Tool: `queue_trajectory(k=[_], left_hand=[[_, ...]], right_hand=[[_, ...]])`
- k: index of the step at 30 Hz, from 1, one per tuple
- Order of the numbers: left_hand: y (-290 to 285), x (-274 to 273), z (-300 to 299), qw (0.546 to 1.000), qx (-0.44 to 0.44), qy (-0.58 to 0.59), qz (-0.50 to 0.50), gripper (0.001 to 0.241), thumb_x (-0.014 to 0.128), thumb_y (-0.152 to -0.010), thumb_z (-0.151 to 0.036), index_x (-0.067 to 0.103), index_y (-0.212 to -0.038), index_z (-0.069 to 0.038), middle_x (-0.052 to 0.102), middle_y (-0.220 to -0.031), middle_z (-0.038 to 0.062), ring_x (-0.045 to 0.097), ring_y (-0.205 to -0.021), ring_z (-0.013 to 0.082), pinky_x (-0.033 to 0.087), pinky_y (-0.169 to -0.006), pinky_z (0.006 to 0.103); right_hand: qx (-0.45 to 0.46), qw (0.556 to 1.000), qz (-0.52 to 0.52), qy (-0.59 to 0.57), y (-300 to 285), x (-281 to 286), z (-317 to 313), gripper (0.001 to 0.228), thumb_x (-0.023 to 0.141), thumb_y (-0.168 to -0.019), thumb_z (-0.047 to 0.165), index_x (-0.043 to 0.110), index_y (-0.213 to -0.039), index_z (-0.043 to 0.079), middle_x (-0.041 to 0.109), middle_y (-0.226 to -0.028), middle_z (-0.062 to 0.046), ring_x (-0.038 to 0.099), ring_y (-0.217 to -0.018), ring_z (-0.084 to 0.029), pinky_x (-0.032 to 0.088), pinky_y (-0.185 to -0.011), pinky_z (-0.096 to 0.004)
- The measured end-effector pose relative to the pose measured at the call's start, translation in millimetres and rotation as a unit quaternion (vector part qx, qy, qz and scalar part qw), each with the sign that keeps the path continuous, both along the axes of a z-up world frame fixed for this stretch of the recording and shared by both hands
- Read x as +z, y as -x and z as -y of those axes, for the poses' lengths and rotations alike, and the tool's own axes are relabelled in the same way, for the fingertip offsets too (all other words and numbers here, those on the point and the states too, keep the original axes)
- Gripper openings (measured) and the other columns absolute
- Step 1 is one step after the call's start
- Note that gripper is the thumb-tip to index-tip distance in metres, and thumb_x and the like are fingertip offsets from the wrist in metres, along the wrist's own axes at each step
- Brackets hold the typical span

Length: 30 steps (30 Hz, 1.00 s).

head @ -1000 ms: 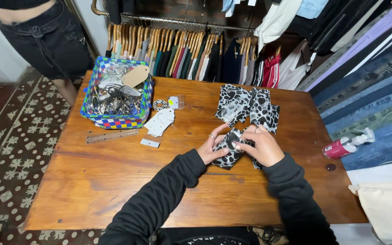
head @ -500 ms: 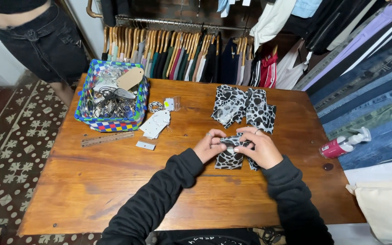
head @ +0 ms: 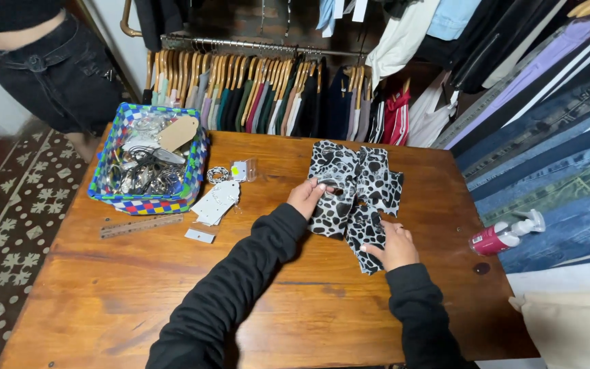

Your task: Attaching price tags to leopard-print fabric accessories and folding them on a wooden table.

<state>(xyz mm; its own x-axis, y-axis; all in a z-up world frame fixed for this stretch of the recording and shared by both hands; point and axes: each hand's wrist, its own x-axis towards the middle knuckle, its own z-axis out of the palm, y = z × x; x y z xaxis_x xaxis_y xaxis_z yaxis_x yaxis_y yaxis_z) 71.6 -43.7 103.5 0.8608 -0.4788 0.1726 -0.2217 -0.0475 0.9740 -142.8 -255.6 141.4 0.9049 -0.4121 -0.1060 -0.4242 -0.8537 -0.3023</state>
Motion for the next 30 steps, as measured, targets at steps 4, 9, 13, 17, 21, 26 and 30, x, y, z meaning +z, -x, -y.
queue_trajectory(k=[4, 9, 13, 17, 21, 26, 30], left_hand=[[-32.2, 6.9, 41.6, 0.999, 0.026, -0.041, 0.005, 0.029, 0.062, -0.115, -0.040, 0.082, -0.124, -0.022, 0.083, -0.113, 0.017, 0.074, -0.123, 0.0412, 0.057, -0.112, 0.0513], [-38.6, 26.4, 72.5, 0.998, 0.026, -0.059, 0.023, 0.031, 0.065, -0.114, -0.035, 0.076, -0.133, -0.013, 0.082, -0.118, 0.020, 0.072, -0.127, 0.0450, 0.055, -0.116, 0.0552], [-64.8, -24.7, 112.0, 0.996, 0.013, -0.079, 0.030, 0.027, 0.063, -0.114, -0.035, 0.074, -0.133, -0.020, 0.084, -0.115, 0.010, 0.072, -0.127, 0.0397, 0.055, -0.115, 0.0537], [-45.6, -20.7, 131.0, 0.996, -0.028, -0.047, 0.064, 0.023, 0.058, -0.108, -0.020, 0.060, -0.130, -0.021, 0.072, -0.099, -0.005, 0.070, -0.092, 0.0206, 0.052, -0.094, 0.0369], [-40.5, -28.4, 145.7, 0.997, -0.028, -0.028, 0.060, 0.038, 0.058, -0.102, 0.001, 0.058, -0.133, -0.021, 0.075, -0.126, 0.007, 0.084, -0.105, 0.0256, 0.056, -0.101, 0.0356], [-36.5, 2.9, 138.3, 0.998, -0.020, -0.058, 0.034, 0.043, 0.064, -0.107, -0.003, 0.060, -0.143, -0.027, 0.083, -0.121, 0.007, 0.073, -0.128, 0.0380, 0.053, -0.119, 0.0514], [-38.5, -5.3, 141.3, 0.999, -0.015, -0.023, 0.027, 0.049, 0.061, -0.105, 0.003, 0.060, -0.146, -0.024, 0.082, -0.127, 0.009, 0.073, -0.130, 0.0363, 0.052, -0.121, 0.0481]], right_hand=[[-0.024, 0.999, -0.017, -0.023, 1.4, -2.7, 3.9, 0.102, 0.090, -0.092, 0.048, 0.038, -0.173, 0.012, 0.055, -0.151, -0.024, 0.054, -0.147, -0.046, 0.050, -0.124, -0.060], [-0.015, 0.996, -0.050, -0.075, 10.8, -20.2, 11.7, 0.089, 0.086, -0.096, 0.048, 0.047, -0.165, 0.010, 0.070, -0.146, -0.024, 0.065, -0.143, -0.042, 0.053, -0.119, -0.060], [0.043, 0.997, -0.026, -0.066, 31.9, -56.4, 15.9, 0.065, 0.090, -0.091, 0.041, 0.068, -0.143, 0.009, 0.078, -0.129, -0.018, 0.067, -0.134, -0.036, 0.057, -0.115, -0.050], [0.123, 0.989, 0.022, -0.073, 53.0, -61.2, -3.2, 0.056, 0.091, -0.089, 0.033, 0.068, -0.136, 0.013, 0.061, -0.136, -0.006, 0.058, -0.126, -0.032, 0.052, -0.108, -0.043], [0.098, 0.991, 0.079, -0.044, 54.1, -43.0, -13.0, 0.056, 0.092, -0.089, 0.039, 0.069, -0.133, 0.014, 0.056, -0.143, -0.004, 0.052, -0.126, -0.035, 0.053, -0.106, -0.050], [0.018, 0.998, 0.009, -0.061, 31.0, -22.1, -4.1, 0.073, 0.088, -0.093, 0.035, 0.051, -0.155, 0.020, 0.052, -0.151, -0.018, 0.056, -0.142, -0.044, 0.053, -0.115, -0.058], [0.044, 0.991, -0.029, -0.119, 25.4, -25.2, -7.6, 0.061, 0.090, -0.092, 0.027, 0.055, -0.141, 0.031, 0.067, -0.129, -0.012, 0.070, -0.131, -0.038, 0.058, -0.111, -0.051]])
